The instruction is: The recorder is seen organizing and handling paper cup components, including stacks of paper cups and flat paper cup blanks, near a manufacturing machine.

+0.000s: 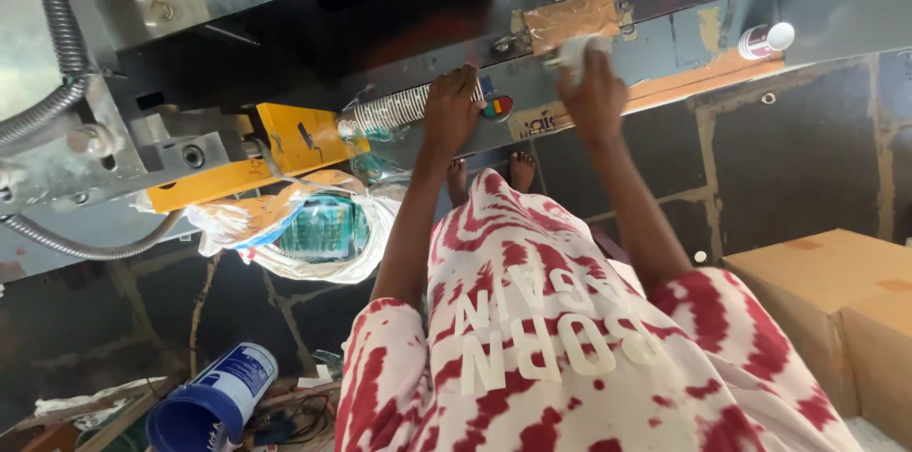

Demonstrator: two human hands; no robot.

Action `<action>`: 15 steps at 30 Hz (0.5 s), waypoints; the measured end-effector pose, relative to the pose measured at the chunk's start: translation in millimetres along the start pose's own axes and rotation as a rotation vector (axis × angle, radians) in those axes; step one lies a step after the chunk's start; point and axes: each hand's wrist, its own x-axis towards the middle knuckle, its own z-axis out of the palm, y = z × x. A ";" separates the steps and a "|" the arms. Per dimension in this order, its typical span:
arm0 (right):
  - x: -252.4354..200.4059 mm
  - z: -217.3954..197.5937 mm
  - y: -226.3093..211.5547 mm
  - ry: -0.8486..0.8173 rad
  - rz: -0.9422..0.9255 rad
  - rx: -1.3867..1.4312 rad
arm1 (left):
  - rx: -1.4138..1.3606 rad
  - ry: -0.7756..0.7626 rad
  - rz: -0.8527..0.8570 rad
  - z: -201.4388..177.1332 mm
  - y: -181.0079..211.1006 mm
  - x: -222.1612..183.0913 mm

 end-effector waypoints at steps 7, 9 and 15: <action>0.7 -71.3 -6.0 -0.060 -0.173 -0.146 | -0.013 0.103 -0.258 -87.6 -18.2 -41.3; -7.8 -62.2 -23.0 -0.052 -0.064 0.003 | 0.029 0.053 -0.311 -116.4 -32.6 -54.6; -28.6 44.0 -86.1 -0.458 0.598 1.128 | 0.494 -0.291 -0.330 -87.8 -59.3 -75.7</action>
